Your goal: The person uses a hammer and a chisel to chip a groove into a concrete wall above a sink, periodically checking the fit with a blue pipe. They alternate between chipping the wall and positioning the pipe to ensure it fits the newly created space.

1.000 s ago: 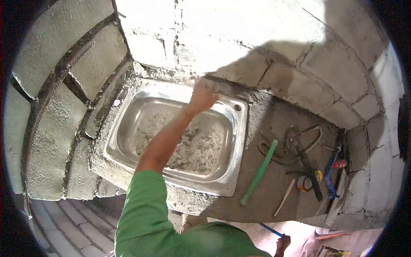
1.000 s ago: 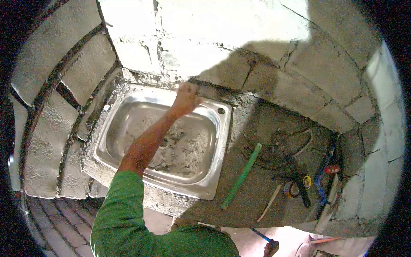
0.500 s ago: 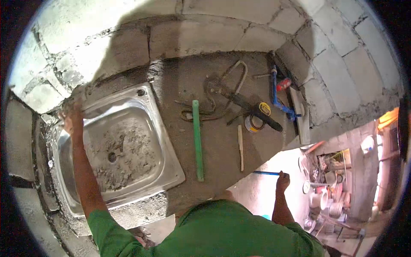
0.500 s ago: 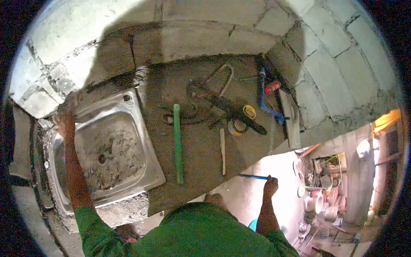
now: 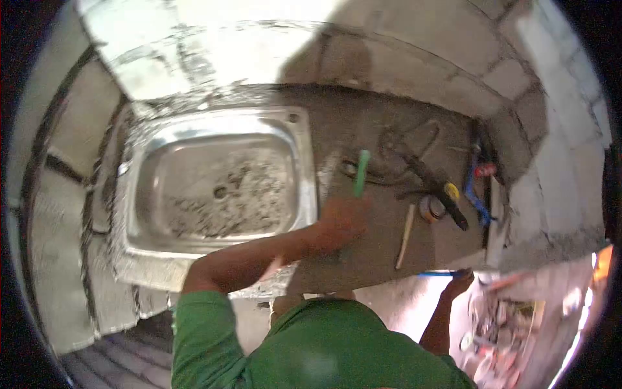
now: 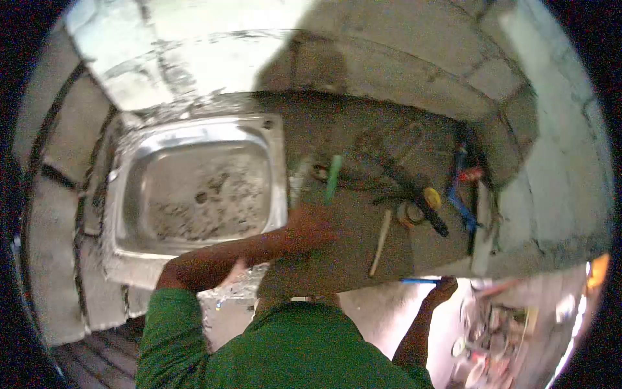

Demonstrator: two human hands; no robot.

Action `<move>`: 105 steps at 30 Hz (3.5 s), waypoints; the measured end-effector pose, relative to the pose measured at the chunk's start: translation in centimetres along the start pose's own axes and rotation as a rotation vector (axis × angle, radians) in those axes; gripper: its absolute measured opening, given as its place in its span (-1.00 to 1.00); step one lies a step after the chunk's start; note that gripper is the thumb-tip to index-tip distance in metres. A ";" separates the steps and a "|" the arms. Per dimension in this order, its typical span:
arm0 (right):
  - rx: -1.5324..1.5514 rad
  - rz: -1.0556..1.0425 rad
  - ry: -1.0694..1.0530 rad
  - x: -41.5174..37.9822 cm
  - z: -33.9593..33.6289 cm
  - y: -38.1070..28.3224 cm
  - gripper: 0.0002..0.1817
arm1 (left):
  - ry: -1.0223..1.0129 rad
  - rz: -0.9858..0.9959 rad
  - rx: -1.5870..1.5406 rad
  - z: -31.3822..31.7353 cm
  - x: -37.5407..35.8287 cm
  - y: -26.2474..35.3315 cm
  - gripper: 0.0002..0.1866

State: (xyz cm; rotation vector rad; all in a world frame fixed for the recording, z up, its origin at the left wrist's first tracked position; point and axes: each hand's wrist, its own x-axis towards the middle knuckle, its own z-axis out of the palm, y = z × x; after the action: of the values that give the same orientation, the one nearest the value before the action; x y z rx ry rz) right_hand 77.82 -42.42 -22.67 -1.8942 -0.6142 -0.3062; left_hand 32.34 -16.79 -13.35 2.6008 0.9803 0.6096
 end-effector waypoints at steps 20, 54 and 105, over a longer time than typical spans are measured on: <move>-0.192 0.033 -0.437 -1.3 1.5 8.8 -0.60 | 0.140 -1.046 0.506 -23.7 -6.8 -26.8 -0.58; -0.037 0.077 -0.479 -2.1 0.6 16.2 -0.71 | 0.502 -0.951 0.770 -25.0 -14.9 -27.6 -0.71; -0.051 0.097 -0.517 -8.8 0.5 17.3 -0.63 | 0.978 -0.692 -0.931 -25.7 -10.9 -20.6 -0.67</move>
State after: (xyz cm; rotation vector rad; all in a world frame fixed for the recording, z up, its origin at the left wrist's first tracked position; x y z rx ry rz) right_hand 79.88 -49.50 -40.60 -2.0552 -0.8558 0.2441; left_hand 1.08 -6.14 -2.66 0.9924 1.2802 1.6463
